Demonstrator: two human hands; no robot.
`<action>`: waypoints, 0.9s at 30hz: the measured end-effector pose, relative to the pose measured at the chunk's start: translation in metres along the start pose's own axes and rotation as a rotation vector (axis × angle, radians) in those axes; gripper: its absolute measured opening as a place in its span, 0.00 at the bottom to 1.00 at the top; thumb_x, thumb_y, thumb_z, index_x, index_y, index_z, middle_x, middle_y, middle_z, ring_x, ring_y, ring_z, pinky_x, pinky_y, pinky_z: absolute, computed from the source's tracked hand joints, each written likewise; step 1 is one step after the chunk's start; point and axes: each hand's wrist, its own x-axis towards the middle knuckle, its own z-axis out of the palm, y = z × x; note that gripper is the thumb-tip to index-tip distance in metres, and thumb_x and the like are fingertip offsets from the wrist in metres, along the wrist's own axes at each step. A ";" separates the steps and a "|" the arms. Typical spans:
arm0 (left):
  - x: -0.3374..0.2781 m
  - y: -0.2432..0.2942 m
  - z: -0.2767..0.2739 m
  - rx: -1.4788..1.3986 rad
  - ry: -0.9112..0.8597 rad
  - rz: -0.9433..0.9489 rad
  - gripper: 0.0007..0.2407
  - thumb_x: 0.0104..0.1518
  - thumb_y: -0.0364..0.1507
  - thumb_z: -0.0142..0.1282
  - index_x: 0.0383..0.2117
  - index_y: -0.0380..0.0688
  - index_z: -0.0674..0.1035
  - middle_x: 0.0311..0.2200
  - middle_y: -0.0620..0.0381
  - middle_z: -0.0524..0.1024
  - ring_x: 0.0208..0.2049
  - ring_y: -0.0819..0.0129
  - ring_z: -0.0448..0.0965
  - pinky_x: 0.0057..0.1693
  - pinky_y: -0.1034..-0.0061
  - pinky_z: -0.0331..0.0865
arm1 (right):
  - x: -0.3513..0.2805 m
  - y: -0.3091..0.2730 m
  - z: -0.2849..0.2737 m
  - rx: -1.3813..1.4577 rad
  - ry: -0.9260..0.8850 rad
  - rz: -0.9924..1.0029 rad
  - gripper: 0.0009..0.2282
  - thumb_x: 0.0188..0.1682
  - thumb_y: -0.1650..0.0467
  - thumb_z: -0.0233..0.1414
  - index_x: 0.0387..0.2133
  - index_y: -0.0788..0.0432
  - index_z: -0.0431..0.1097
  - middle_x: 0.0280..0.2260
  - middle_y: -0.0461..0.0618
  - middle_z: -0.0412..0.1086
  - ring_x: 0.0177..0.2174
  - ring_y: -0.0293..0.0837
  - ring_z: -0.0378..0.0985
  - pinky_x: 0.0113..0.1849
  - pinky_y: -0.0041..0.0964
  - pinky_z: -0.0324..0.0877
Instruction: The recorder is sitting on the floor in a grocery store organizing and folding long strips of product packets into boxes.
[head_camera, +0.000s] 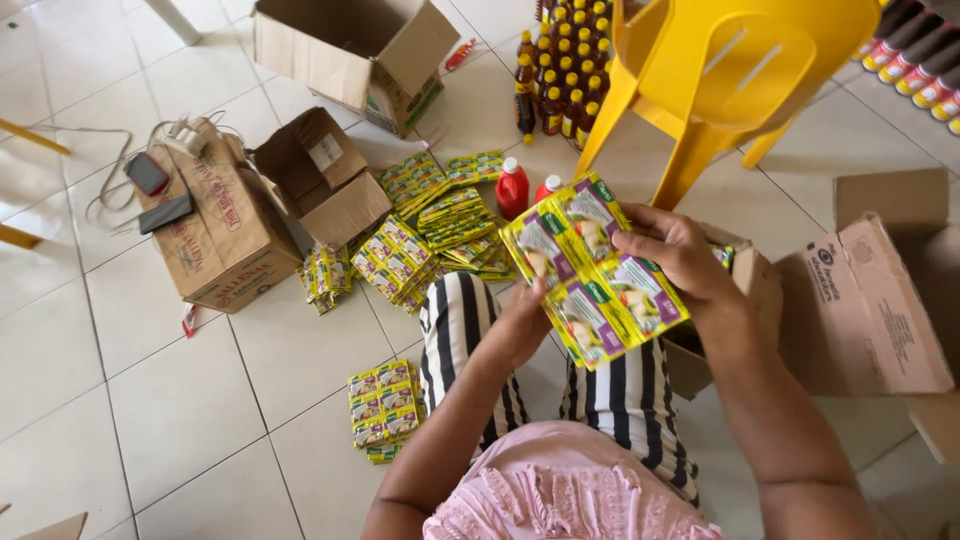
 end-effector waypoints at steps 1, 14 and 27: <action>0.004 -0.003 0.005 -0.005 0.000 -0.017 0.34 0.59 0.42 0.63 0.69 0.43 0.60 0.62 0.48 0.69 0.61 0.58 0.74 0.59 0.62 0.75 | 0.002 0.011 -0.004 0.007 0.016 0.005 0.25 0.49 0.71 0.59 0.59 0.69 0.66 0.44 0.52 0.75 0.40 0.36 0.78 0.42 0.32 0.73; 0.063 -0.097 -0.027 0.774 0.258 -0.417 0.15 0.63 0.31 0.54 0.52 0.38 0.74 0.41 0.57 0.80 0.41 0.72 0.78 0.49 0.74 0.73 | -0.112 0.155 -0.070 0.445 0.410 0.130 0.29 0.48 0.71 0.54 0.65 0.62 0.56 0.52 0.53 0.70 0.48 0.42 0.76 0.48 0.38 0.71; 0.260 -0.290 -0.137 1.413 0.225 -0.486 0.17 0.49 0.26 0.52 0.46 0.40 0.77 0.38 0.33 0.80 0.42 0.38 0.81 0.48 0.52 0.75 | -0.036 0.270 -0.241 -0.559 1.002 -0.106 0.26 0.50 0.75 0.53 0.65 0.66 0.58 0.56 0.63 0.68 0.55 0.52 0.70 0.55 0.42 0.63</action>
